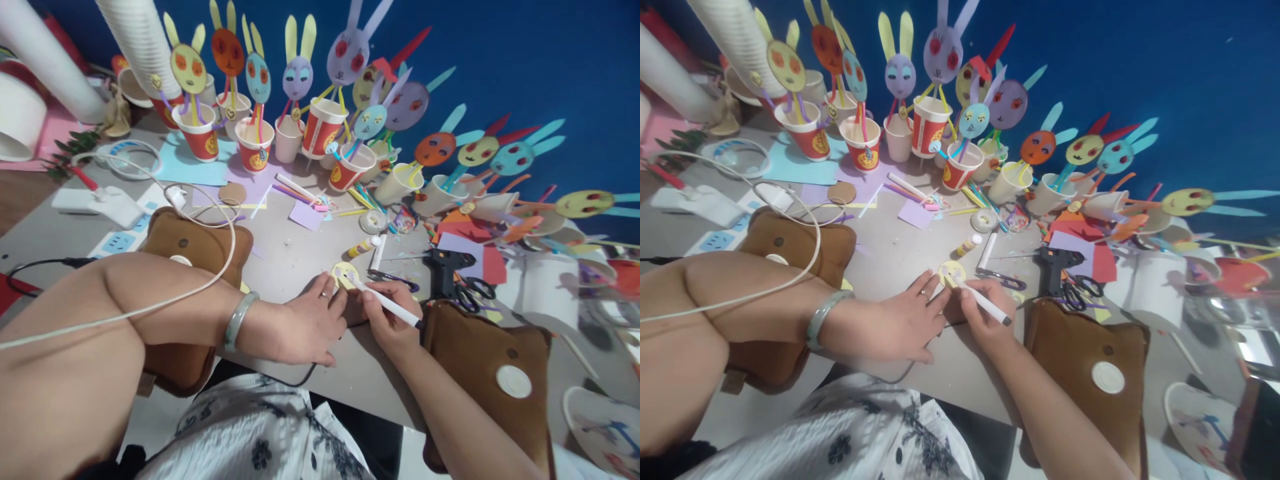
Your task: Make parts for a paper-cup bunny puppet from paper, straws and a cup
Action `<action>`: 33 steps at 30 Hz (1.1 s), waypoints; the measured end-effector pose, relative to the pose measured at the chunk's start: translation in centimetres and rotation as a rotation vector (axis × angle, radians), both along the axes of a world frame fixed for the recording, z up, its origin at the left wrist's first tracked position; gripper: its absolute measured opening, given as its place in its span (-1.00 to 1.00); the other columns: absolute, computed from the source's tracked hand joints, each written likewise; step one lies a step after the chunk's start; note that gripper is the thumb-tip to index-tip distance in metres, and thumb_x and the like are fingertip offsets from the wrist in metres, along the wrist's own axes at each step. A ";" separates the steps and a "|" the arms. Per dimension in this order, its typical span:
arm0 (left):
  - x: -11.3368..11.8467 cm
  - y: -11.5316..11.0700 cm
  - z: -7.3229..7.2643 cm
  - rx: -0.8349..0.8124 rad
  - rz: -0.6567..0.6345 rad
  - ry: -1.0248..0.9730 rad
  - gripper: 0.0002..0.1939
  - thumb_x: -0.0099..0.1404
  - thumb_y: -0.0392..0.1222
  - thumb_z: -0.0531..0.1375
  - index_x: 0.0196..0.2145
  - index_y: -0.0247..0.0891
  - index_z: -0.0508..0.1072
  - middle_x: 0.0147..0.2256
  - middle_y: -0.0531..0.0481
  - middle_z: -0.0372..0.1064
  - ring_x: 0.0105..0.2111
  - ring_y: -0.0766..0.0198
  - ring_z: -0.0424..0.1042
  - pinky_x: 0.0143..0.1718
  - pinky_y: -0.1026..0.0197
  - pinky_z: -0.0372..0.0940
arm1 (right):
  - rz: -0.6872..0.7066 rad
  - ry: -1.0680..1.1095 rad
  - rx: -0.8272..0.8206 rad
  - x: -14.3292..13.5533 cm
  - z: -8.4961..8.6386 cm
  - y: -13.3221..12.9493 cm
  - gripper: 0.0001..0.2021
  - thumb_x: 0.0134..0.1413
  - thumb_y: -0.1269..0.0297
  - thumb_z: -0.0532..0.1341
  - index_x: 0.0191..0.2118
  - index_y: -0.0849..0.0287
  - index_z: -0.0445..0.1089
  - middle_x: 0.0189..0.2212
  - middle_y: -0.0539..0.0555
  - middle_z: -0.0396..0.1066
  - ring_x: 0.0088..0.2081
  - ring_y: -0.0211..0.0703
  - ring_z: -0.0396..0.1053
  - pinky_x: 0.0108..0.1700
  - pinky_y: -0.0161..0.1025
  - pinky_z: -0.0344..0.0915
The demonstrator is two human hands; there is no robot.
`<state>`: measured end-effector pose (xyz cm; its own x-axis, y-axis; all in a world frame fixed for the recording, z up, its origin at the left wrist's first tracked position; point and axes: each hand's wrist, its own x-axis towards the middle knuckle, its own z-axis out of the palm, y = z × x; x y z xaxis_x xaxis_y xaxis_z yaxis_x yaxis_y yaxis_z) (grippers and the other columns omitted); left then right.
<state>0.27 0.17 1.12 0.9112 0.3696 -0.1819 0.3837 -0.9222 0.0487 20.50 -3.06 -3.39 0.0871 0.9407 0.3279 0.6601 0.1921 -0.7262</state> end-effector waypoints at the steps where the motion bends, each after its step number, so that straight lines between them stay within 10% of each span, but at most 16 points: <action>1: 0.0 0.0 0.1 0.001 0.000 -0.001 -0.26 0.28 0.38 0.17 0.12 -0.30 0.54 0.34 -0.43 0.16 0.33 -0.48 0.14 0.34 -0.38 -0.08 | 0.004 0.001 -0.002 0.0 -0.1 0.0 -0.81 0.22 0.12 0.29 -0.18 0.12 0.45 -0.38 0.10 0.57 -0.37 -0.05 0.53 -0.40 -0.16 0.43; 33: 0.0 -0.4 -1.3 0.081 0.003 -0.056 -0.18 0.25 0.42 0.16 0.19 -0.28 0.48 0.30 -0.41 0.24 0.28 -0.45 0.22 0.31 -0.36 -0.06 | -0.006 -0.144 0.094 -0.1 0.7 0.2 -0.86 0.15 0.18 0.31 -0.22 0.09 0.44 -0.41 0.06 0.58 -0.44 -0.06 0.55 -0.42 -0.16 0.45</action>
<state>0.22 -0.24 -0.15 0.9182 0.3833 -0.1001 0.3848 -0.9230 -0.0049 20.37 -2.91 -2.65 0.0385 0.9049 0.4239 0.7575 0.2502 -0.6030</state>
